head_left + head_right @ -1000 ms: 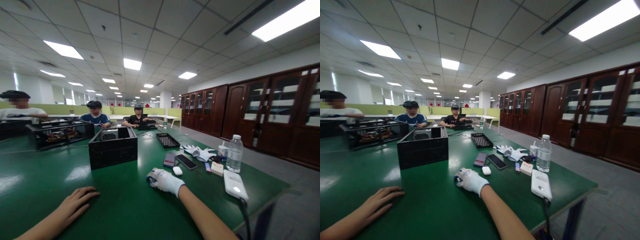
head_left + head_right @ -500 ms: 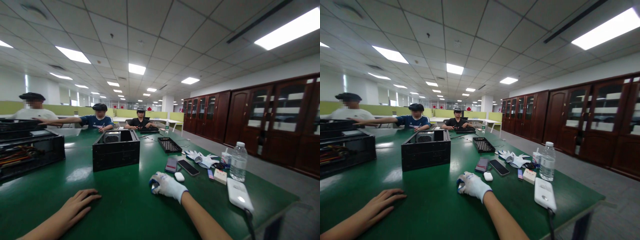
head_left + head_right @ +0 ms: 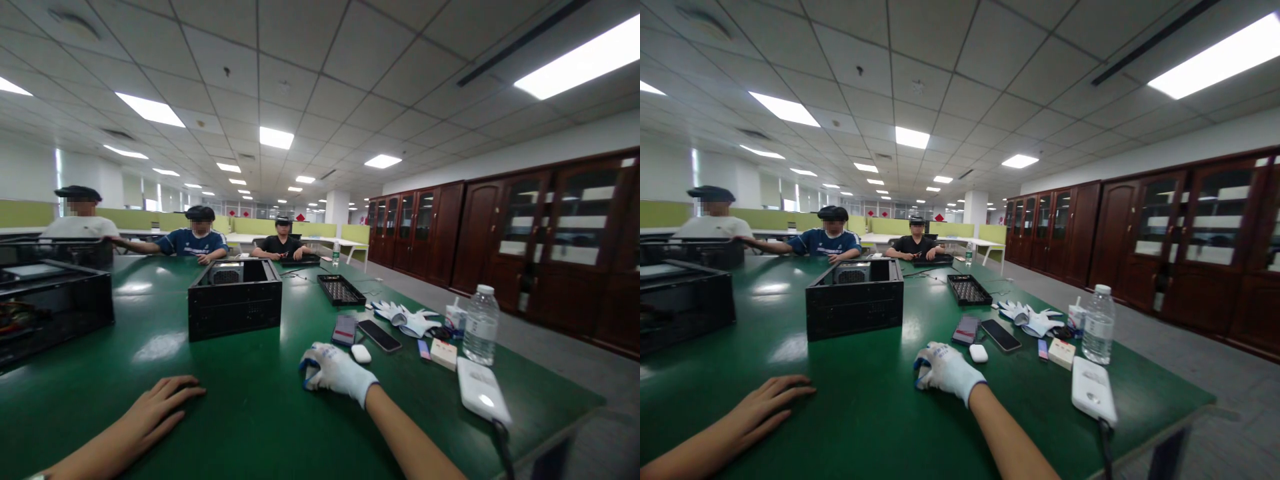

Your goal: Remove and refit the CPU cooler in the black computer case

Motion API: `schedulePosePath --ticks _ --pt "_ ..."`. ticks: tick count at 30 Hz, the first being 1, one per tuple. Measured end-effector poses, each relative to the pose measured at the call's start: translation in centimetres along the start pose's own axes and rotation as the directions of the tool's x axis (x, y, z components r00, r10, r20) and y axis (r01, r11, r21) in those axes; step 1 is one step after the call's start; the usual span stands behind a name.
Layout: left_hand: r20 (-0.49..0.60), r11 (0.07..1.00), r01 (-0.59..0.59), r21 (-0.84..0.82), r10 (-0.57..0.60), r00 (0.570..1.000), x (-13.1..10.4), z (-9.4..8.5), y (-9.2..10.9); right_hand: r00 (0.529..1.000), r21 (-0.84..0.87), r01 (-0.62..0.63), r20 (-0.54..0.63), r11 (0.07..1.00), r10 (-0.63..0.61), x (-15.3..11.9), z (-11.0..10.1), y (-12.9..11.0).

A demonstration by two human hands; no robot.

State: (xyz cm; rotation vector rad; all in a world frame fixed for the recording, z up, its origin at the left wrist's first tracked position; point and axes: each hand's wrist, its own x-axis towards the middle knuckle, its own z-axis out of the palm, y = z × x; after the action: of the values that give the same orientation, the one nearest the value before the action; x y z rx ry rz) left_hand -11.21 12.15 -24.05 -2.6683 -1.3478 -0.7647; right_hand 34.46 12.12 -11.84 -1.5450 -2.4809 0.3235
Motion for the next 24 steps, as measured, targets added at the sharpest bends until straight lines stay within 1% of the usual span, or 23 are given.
schedulePosePath --ticks 5,11,19,24 --pt "-0.016 1.000 0.002 0.004 -0.001 1.000 -0.16 0.31 -0.18 1.000 0.027 0.005 0.008 1.000 -0.005 -0.03 0.11 -0.01" --pt "-0.024 1.000 -0.018 0.014 0.018 1.000 -0.21 0.45 -0.62 1.000 -0.026 -0.012 0.008 1.000 0.012 -0.49 0.09 -0.11" --pt "-0.030 0.998 -0.042 0.055 0.044 0.999 0.06 -0.03 -0.35 1.000 -0.031 0.016 0.021 0.999 -0.015 -0.68 0.08 0.01" --pt "-0.015 0.998 -0.044 0.036 0.045 0.999 0.15 -0.48 -0.09 0.999 -0.036 0.031 0.012 0.999 -0.030 -0.56 0.42 0.30"
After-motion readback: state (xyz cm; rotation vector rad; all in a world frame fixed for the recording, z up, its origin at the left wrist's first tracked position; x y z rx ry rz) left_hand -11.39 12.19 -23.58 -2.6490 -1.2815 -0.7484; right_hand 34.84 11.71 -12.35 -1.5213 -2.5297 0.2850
